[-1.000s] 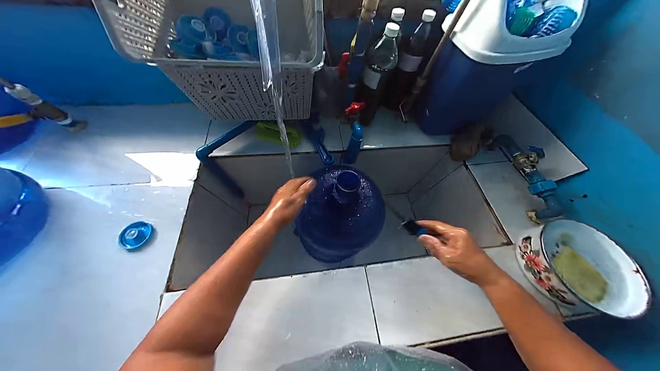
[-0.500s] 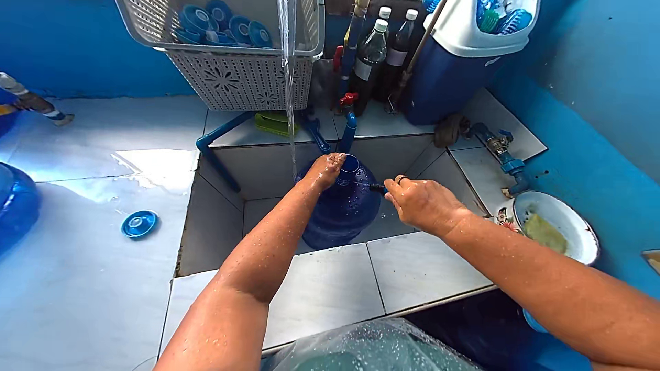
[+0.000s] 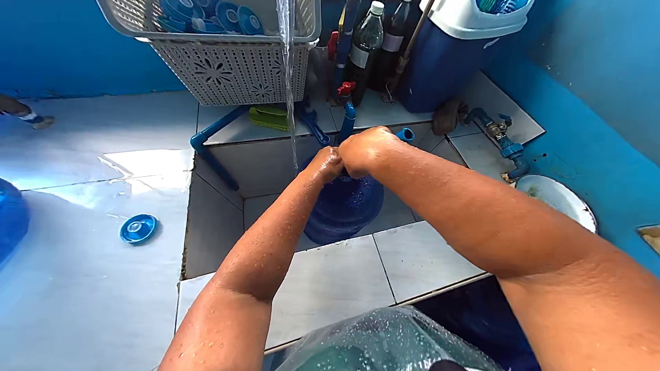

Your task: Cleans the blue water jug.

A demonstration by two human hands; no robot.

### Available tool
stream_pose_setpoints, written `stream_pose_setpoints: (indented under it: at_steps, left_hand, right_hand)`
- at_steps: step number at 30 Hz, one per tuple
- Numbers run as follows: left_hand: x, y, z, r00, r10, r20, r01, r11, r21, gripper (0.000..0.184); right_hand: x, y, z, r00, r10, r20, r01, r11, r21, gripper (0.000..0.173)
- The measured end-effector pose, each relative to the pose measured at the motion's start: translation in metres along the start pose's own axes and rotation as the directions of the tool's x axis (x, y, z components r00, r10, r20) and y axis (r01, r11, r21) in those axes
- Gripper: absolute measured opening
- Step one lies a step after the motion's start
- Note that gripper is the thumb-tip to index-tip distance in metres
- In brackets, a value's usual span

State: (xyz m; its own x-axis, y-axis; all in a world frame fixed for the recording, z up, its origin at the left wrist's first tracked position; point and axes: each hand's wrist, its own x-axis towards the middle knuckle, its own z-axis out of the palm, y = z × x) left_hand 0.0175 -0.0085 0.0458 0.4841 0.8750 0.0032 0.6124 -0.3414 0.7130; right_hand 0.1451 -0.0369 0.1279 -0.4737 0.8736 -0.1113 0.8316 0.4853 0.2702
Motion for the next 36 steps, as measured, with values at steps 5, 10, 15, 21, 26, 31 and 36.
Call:
stream_pose_setpoints:
  at_steps: [5, 10, 15, 21, 26, 31, 36]
  left_hand:
    - [0.002, 0.008, -0.008, 0.992, -0.128, 0.007, 0.128, 0.991, -0.039, 0.05]
    - [0.012, 0.012, -0.012, 0.986, -0.161, 0.043, 0.159, 0.986, 0.046, 0.051]
    - [0.015, 0.009, -0.014, 0.968, -0.249, 0.001, 0.248, 0.962, -0.114, 0.037]
    - [0.017, 0.04, -0.017, 0.931, -0.278, -0.236, 0.298, 0.953, 0.052, 0.018]
    - [0.035, 0.061, 0.005, 0.963, 0.093, -0.252, 0.002, 0.936, 0.352, 0.02]
    - [0.074, 0.088, 0.049, 0.931, 0.223, -0.287, -0.119, 0.933, 0.339, 0.022]
    - [0.064, 0.091, 0.044, 0.968, 0.011, -0.25, 0.065, 0.953, 0.294, 0.061]
  right_hand:
    - [-0.057, 0.002, 0.023, 0.935, 0.141, 0.325, -0.269, 0.879, 0.393, 0.031]
    - [-0.098, -0.046, 0.101, 0.763, 0.033, 0.646, -0.629, -0.195, 0.753, 0.039]
    - [-0.125, 0.08, 0.1, 0.808, 0.292, 0.511, -0.512, -0.081, 0.855, 0.032]
    - [-0.098, 0.259, 0.174, 0.475, 0.749, 0.463, -0.847, 0.246, 0.471, 0.043]
    - [-0.056, 0.303, 0.211, 0.478, 0.778, 0.408, -0.876, 0.385, 0.291, 0.07]
    - [-0.035, 0.175, 0.132, 0.926, 0.37, -0.073, -0.042, 0.294, 0.955, 0.049]
    - [-0.019, 0.2, 0.052, 0.64, 0.561, -0.524, 0.434, 0.299, 0.85, 0.028]
